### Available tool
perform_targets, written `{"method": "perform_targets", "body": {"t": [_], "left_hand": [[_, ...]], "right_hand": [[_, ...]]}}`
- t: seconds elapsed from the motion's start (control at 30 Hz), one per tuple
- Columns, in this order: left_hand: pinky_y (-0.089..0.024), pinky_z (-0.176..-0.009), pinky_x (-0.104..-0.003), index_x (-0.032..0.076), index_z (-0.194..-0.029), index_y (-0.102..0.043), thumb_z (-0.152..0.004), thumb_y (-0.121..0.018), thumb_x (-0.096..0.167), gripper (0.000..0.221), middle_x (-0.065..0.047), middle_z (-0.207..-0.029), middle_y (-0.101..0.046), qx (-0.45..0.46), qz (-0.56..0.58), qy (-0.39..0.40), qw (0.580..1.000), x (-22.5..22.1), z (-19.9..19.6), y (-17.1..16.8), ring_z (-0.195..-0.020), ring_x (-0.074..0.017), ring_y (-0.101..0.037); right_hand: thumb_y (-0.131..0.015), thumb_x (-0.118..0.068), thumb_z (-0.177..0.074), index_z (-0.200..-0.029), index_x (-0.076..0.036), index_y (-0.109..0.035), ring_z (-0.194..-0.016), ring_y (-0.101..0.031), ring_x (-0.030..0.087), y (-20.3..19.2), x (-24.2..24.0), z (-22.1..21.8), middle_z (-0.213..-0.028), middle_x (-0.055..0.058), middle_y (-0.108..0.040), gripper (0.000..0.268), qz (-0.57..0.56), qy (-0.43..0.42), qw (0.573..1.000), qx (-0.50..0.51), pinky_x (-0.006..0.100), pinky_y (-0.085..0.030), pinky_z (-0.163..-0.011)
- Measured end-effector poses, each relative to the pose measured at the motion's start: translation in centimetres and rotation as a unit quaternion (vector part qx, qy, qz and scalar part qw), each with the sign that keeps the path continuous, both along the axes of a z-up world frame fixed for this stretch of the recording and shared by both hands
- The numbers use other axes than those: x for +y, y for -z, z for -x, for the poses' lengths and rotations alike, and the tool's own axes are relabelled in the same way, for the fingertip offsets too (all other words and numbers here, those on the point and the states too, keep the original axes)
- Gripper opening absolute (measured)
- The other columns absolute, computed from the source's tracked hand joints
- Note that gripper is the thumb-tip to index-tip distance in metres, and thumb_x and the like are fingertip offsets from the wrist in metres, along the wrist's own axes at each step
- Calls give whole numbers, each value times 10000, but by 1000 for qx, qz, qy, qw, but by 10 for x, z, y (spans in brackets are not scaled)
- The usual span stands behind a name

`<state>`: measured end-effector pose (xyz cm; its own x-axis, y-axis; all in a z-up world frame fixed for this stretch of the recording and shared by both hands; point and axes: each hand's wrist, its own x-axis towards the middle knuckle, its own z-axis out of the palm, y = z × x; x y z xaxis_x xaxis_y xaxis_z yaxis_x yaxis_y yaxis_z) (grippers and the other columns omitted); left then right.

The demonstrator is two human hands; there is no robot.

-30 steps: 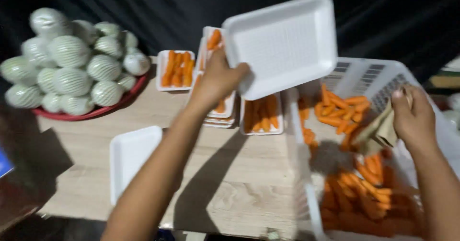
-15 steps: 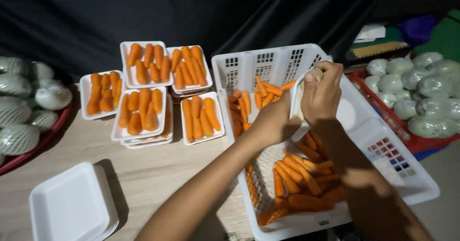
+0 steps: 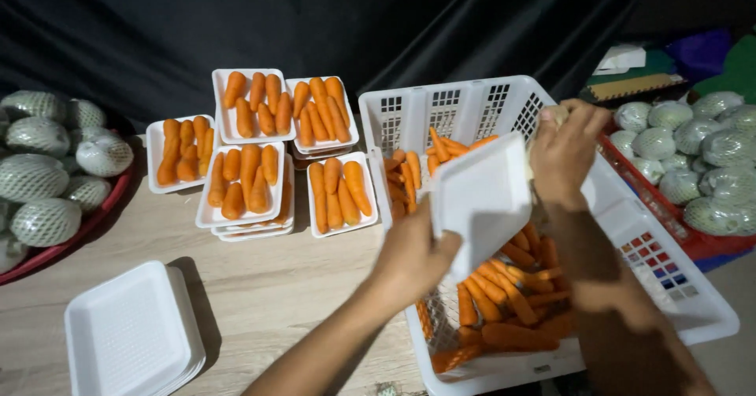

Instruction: The person wipes carrots with a cloth one by one and places them into white foam trays.

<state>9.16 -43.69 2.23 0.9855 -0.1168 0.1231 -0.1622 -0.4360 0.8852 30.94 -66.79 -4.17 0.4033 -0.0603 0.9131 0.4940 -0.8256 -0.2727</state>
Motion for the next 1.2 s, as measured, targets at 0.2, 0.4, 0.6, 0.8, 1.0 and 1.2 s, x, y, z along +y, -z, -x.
{"method": "perform_targets", "body": {"t": [0.2, 0.4, 0.6, 0.8, 1.0, 1.2], "left_hand": [[-588, -900, -312, 70, -1346, -563, -944, -605, 216, 430, -96, -1257, -704, -140, 102, -141, 975, 123, 13, 31, -1098, -178, -669], [-374, -651, -253, 113, -1204, -638, -937, -635, 82, 268, 7, -814, -535, -160, 46, -357, 919, 200, 46, 36, -729, -91, -452], [-515, -811, -390, 118, -1067, -781, -858, -611, 201, 282, -119, -1055, -803, 59, -168, -216, 960, 260, 0, 159, -907, -251, -730], [-533, -871, -219, 158, -1236, -763, -899, -604, 79, 381, 12, -1182, -784, 223, -41, -95, 969, 206, -22, 160, -1015, -86, -719], [-496, -830, -277, 267, -1035, -821, -791, -571, 69, 402, 78, -1122, -809, 155, -169, -116, 966, 210, -49, 184, -959, -122, -731], [-522, -744, -557, 132, -1006, -722, -933, -616, 399, 296, -188, -951, -747, 75, -391, -152, 905, 138, -44, 74, -929, -462, -688]], "right_hand": [[-524, -99, -1106, -1106, 49, -450, -1037, -511, 409, -3, -30, -2, -1122, 245, -485, 165, -56, -28, 998, 2, 533, -406, -883], [-528, -124, -1163, -1120, 53, -524, -1052, -534, 407, 10, -36, -14, -1104, 255, -578, 182, -28, -70, 997, 14, 513, -393, -898], [-527, -109, -1234, -1143, 68, -577, -1031, -597, 415, 33, -57, -33, -1098, 248, -621, 205, -12, -72, 997, 19, 520, -431, -909], [-531, -130, -1271, -1170, 55, -596, -1013, -606, 375, 39, -60, -33, -1108, 213, -650, 221, -29, -55, 997, 52, 506, -441, -878], [-507, -150, -1261, -1145, 39, -615, -1020, -592, 402, 49, -70, -52, -1089, 232, -638, 247, -24, -81, 995, 48, 514, -429, -903], [-487, -297, -1215, -1126, -38, -624, -930, -621, 301, 31, -53, -35, -1004, 147, -672, 306, -72, -79, 990, 89, 457, -456, -828]]}}
